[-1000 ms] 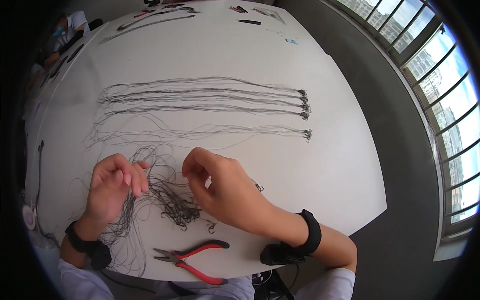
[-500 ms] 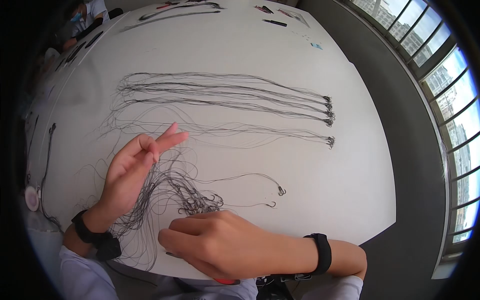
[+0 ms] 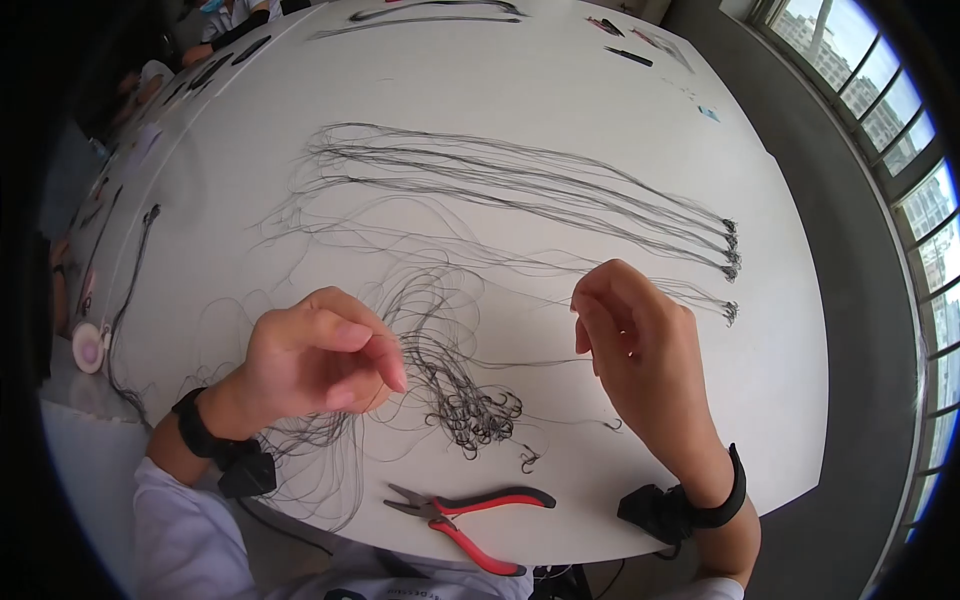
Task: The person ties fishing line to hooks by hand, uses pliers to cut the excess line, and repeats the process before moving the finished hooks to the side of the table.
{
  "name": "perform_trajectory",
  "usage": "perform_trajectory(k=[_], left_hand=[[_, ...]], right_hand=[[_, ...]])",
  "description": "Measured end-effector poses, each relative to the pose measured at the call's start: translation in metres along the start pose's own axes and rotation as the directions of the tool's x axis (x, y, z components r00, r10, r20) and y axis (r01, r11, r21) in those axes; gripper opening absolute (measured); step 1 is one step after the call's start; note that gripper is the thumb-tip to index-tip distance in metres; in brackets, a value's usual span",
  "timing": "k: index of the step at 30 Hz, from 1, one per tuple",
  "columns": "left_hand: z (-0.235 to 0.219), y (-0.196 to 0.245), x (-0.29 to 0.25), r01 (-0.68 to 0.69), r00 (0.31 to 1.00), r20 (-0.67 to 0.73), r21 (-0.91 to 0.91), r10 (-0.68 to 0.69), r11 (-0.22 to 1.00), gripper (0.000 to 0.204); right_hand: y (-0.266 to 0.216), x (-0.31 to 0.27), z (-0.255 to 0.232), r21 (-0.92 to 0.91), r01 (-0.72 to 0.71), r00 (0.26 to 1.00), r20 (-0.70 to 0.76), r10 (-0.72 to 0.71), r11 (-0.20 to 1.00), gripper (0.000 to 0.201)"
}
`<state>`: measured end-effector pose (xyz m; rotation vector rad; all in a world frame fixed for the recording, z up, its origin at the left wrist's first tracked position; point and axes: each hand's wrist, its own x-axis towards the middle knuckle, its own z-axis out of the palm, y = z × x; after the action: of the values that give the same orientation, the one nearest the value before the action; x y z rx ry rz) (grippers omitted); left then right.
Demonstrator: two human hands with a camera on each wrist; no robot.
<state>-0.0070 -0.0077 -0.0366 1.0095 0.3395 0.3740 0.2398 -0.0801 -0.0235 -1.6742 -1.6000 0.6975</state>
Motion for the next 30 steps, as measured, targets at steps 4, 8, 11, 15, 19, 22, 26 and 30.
perform_trajectory(k=[4, 8, 11, 15, 19, 22, 26, 30], left_hand=[[-0.006, 0.003, 0.001, 0.05, 0.997, 0.064, -0.224, -0.036, 0.973, 0.038], [-0.016, -0.007, 0.003, 0.025, 0.97, 0.23, -0.406, 0.076, 0.914, 0.036], [-0.004, -0.003, 0.003, -0.173, 0.983, -0.036, -0.491, 0.178, 0.854, 0.034], [-0.01, -0.008, 0.009, -0.377, 0.914, -0.259, -0.258, 0.312, 0.889, 0.033], [-0.004, -0.018, 0.011, -0.35, 0.92, -0.213, -0.066, 0.329, 0.935, 0.032], [0.007, -0.019, 0.009, -0.243, 0.951, -0.126, 0.261, 0.283, 0.934, 0.029], [0.016, -0.013, 0.005, -0.061, 0.992, -0.086, 0.328, 0.094, 0.943, 0.028], [0.017, -0.004, 0.002, 0.024, 0.998, -0.059, 0.338, -0.004, 0.941, 0.026]], right_hand=[[-0.008, -0.005, 0.011, -0.086, 0.026, 0.995, 0.097, -0.018, 0.996, 0.004], [-0.001, -0.002, 0.008, -0.228, 0.094, 0.974, -0.179, -0.136, 0.969, 0.007], [0.003, -0.004, 0.008, -0.306, 0.14, 0.974, -0.127, -0.186, 0.942, 0.007], [-0.009, -0.015, 0.023, -0.242, 0.431, 0.901, 0.159, -0.403, 0.869, 0.01], [-0.016, -0.027, 0.037, -0.076, 0.69, 0.678, 0.416, -0.605, 0.72, 0.022], [-0.029, -0.03, 0.034, 0.037, 0.703, 0.64, 0.403, -0.655, 0.71, 0.025], [-0.044, -0.027, 0.014, 0.197, 0.351, 0.882, 0.26, -0.394, 0.915, 0.01], [-0.042, -0.014, -0.002, 0.464, -0.002, 0.994, 0.101, -0.051, 0.886, 0.009]])
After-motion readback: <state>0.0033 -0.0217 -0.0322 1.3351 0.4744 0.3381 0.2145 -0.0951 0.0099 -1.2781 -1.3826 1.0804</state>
